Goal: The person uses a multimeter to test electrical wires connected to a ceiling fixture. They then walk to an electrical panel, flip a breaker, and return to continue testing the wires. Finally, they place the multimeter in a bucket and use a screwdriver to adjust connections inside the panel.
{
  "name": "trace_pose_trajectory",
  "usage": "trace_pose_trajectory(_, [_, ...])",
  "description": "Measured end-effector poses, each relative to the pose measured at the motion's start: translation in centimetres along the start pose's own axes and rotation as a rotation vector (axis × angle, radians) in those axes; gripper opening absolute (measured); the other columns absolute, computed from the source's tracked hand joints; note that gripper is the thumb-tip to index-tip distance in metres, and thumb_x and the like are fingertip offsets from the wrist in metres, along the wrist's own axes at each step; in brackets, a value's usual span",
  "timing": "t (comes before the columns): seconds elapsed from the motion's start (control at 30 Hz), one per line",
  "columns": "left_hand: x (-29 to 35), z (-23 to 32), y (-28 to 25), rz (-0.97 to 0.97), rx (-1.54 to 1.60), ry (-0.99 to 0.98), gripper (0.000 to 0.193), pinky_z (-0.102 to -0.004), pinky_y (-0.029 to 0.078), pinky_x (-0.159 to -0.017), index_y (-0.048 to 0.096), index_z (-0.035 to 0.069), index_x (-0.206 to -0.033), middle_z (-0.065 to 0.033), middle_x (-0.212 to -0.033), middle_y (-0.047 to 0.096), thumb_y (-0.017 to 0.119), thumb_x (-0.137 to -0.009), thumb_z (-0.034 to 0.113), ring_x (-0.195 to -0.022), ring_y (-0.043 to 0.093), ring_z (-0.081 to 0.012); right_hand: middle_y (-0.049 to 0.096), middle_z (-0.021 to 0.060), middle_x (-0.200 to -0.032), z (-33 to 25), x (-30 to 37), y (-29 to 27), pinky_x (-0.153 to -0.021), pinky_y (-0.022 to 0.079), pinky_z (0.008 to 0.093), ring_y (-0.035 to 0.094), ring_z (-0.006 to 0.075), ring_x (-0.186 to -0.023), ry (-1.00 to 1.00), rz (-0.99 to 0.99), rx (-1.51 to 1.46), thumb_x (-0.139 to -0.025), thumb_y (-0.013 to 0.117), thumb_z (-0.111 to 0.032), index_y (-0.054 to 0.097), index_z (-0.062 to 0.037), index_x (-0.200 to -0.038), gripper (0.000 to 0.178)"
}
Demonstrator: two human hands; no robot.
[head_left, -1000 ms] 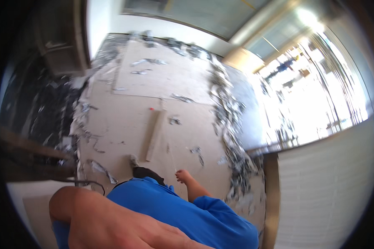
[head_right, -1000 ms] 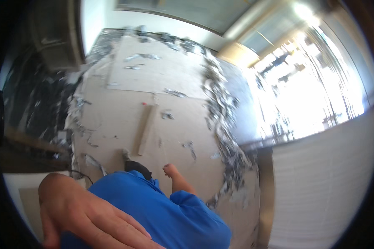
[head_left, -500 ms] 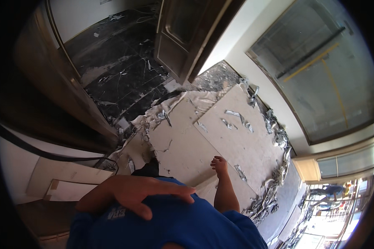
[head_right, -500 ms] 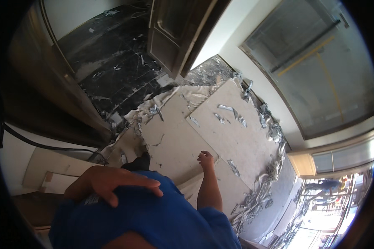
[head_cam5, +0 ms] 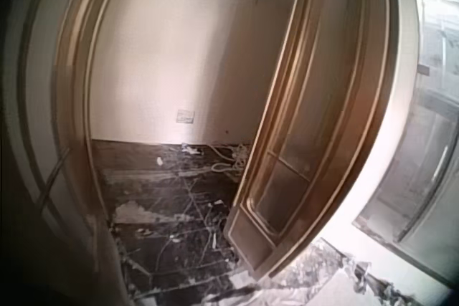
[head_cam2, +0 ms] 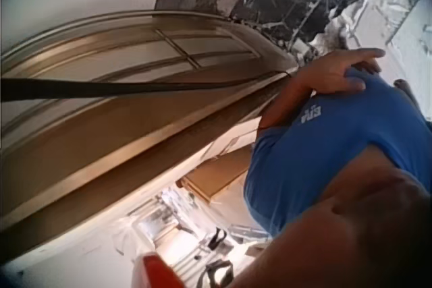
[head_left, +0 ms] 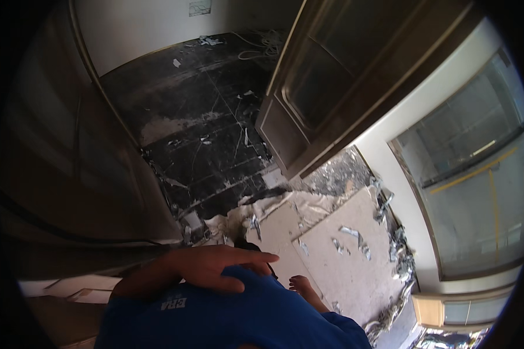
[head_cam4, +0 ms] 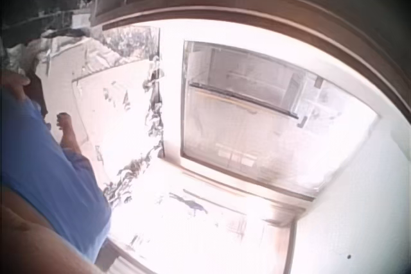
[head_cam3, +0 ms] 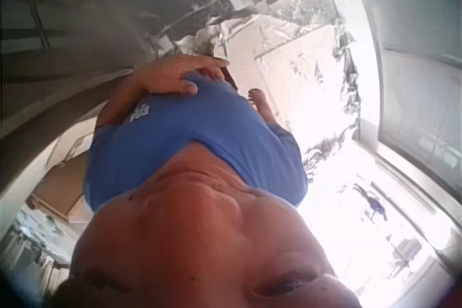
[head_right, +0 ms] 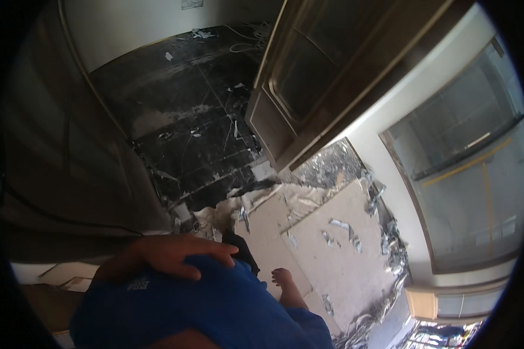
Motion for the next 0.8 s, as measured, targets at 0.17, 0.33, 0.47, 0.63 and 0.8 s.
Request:
trace_pose_trajectory(0.17, [-0.9, -5.1, -15.8, 0.385, -0.217, -0.294, 0.069, -0.0460, 0.046, -0.111, 0.034, 0.013, -0.161, -0.0216, -0.142, 0.059, 0.063, -0.102, 0.034, -0.132, 0.058, -0.0332, 0.063, 0.0065, -0.081, -14.9, -14.1, -4.1, -0.055, 0.048, 0.0410, 0.063, 0.0225, -0.067, -0.143, -0.177, 0.143, -0.097, 0.061, -0.019, 0.065, -0.0108, -0.113, 0.018])
trace_pose_trajectory(0.33, [-1.8, -2.3, -29.7, 0.614, -0.238, -0.414, 0.066, -0.0451, 0.047, -0.108, 0.035, 0.012, -0.160, -0.0215, -0.137, 0.063, 0.061, -0.103, 0.032, -0.128, 0.061, -0.0336, 0.061, 0.0045, -0.077, -37.6, -22.9, -2.9, -0.052, 0.046, 0.0385, 0.060, 0.0194, -0.061, 0.049, -0.134, 0.059, -0.100, 0.055, -0.025, 0.063, -0.0131, -0.097, 0.015])
trace_pose_trajectory(0.47, [-0.5, -0.7, -39.5, 0.795, -0.206, -0.388, 0.065, -0.0440, 0.047, -0.107, 0.036, 0.010, -0.160, -0.0203, -0.136, 0.064, 0.060, -0.103, 0.030, -0.127, 0.061, -0.0320, 0.069, 0.0072, -0.084, -63.6, -23.4, -0.4, -0.047, 0.049, 0.0355, 0.064, 0.0197, -0.058, -0.513, -0.095, 0.046, -0.093, 0.068, -0.021, 0.066, -0.0065, -0.111, 0.023])
trace_pose_trajectory(0.63, [-1.1, -2.9, -51.8, 0.811, -0.101, -0.375, 0.065, -0.0421, 0.048, -0.106, 0.035, 0.010, -0.160, -0.0167, -0.132, 0.066, 0.059, -0.104, 0.032, -0.121, 0.063, -0.0290, 0.072, 0.0069, -0.087, -86.7, -21.2, 4.3, -0.049, 0.048, 0.0307, 0.068, 0.0163, -0.065, -0.774, -0.096, 0.066, -0.097, 0.066, -0.025, 0.069, -0.0064, -0.119, 0.029])
trace_pose_trajectory(0.8, [-2.2, -2.6, -67.8, 0.732, -0.162, -0.374, 0.063, -0.0412, 0.050, -0.102, 0.038, 0.009, -0.159, -0.0150, -0.126, 0.069, 0.060, -0.104, 0.032, -0.116, 0.066, -0.0272, 0.064, 0.0035, -0.064, -90.7, -31.9, 7.0, -0.044, 0.045, 0.0325, 0.060, 0.0156, -0.052, -0.635, -0.037, 0.356, -0.099, 0.060, -0.031, 0.067, -0.0099, -0.081, 0.029])
Point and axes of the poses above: each hand's wrist, its own x-axis away from the middle knuckle, its own y-axis out of the palm, z = x × y, the point moved 10 cm from there along -x, towards the middle knuckle
